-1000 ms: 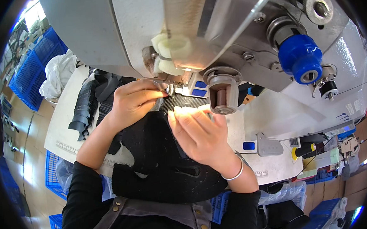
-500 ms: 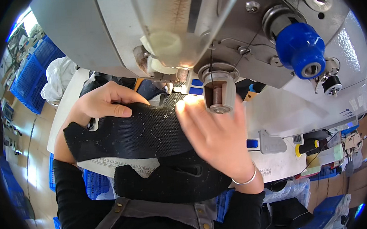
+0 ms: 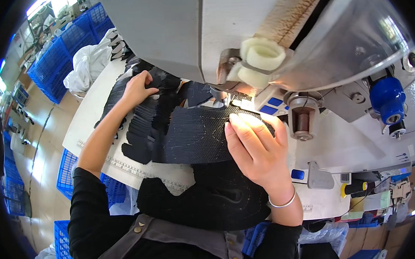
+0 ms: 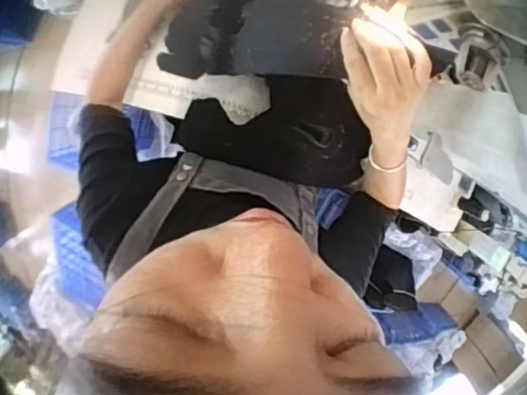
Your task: The person sews black shoe upper pieces together using a sewing machine, trims thread using snips, and aligns and stitches additional fabric pieces onto the shoe upper.
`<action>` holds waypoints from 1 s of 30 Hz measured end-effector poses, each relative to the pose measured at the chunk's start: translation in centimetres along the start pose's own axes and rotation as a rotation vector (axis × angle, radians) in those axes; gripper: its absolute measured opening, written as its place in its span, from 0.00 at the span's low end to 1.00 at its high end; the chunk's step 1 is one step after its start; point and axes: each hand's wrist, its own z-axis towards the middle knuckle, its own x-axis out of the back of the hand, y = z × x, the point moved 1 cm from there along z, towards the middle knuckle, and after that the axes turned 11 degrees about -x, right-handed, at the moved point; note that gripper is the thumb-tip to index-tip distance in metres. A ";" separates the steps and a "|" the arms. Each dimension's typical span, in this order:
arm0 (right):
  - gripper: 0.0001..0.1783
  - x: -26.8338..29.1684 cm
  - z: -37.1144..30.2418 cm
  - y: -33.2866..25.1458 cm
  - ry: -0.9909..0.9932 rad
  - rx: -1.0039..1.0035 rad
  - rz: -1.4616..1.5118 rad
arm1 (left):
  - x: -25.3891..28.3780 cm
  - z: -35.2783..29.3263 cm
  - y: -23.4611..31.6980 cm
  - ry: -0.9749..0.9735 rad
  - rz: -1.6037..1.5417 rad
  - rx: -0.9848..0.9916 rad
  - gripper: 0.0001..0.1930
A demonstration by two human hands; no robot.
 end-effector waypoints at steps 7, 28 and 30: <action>0.09 2.9 -0.5 -1.4 -0.178 -0.041 0.035 | 4.0 -1.2 3.7 0.233 0.046 -0.161 0.18; 0.13 -1.2 -4.9 -4.5 -0.580 -0.940 1.282 | 6.0 -6.0 18.6 -0.121 -0.838 -0.635 0.16; 0.13 -1.2 -4.8 -4.6 -0.580 -0.927 1.284 | 6.0 -6.1 18.7 -0.122 -0.844 -0.633 0.16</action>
